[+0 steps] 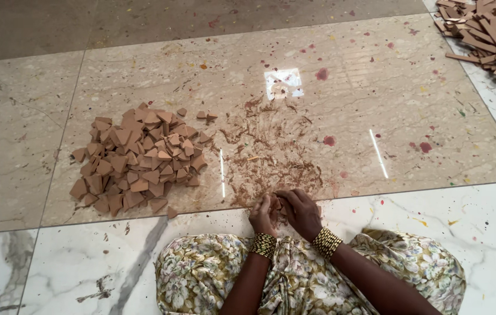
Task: The person sits on the floor and breaks small triangular clay pieces apart by hand, adding the broken fragments to a growing pile of similar pieces beside them. They repeatedly pick up pieces, snap them, and place the fragments onto the pile on the tiled floor.
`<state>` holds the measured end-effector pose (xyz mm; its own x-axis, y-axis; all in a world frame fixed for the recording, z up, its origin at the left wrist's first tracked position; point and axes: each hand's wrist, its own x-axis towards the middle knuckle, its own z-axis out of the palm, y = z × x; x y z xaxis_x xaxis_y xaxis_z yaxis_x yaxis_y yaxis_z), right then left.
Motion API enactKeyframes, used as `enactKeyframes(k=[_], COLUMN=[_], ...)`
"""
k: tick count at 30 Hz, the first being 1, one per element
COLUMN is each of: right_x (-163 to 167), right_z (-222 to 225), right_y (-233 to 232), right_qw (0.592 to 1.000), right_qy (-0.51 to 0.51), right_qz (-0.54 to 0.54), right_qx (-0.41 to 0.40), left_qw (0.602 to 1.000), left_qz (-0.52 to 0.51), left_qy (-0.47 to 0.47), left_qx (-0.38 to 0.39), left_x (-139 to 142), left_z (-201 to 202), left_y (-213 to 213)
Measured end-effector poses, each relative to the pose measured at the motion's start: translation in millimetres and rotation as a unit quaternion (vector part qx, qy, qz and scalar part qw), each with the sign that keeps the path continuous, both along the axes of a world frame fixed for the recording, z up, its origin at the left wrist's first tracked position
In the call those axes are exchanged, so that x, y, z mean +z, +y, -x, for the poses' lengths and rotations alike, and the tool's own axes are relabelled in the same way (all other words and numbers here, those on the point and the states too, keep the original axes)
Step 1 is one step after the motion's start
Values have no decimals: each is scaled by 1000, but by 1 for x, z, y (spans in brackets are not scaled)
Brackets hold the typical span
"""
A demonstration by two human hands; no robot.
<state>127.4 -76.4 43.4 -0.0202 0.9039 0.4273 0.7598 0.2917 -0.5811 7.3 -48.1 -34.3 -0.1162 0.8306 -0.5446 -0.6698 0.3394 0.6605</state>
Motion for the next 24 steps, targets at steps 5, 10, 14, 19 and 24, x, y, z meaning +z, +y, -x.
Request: enactKeyframes(k=[5,10,14,19,24], right_x=[-2,-3,-4,-4,-6], right_z=[7,10,12,14,17], right_y=[-8,-11,-13,-19,-19], right_qw=[999,996,998,998,1000], right_qy=[1,-1,-22,-17,-5], right_qz=[28,-39,-36,35,-9], right_qx=[25,78,56,56,24], left_qw=[997,971,961,961,965], left_qz=[-46,-83,-130,-91,-135], left_qy=[-68,-224,-238,-259,-215], left_qx=[-10,-12,-51,-37,-59], left_x=[-8,-4,8,10,7], left_z=[-12,-14,-16,-14,-16], left_y=[-5,-5,-5,-5,-5])
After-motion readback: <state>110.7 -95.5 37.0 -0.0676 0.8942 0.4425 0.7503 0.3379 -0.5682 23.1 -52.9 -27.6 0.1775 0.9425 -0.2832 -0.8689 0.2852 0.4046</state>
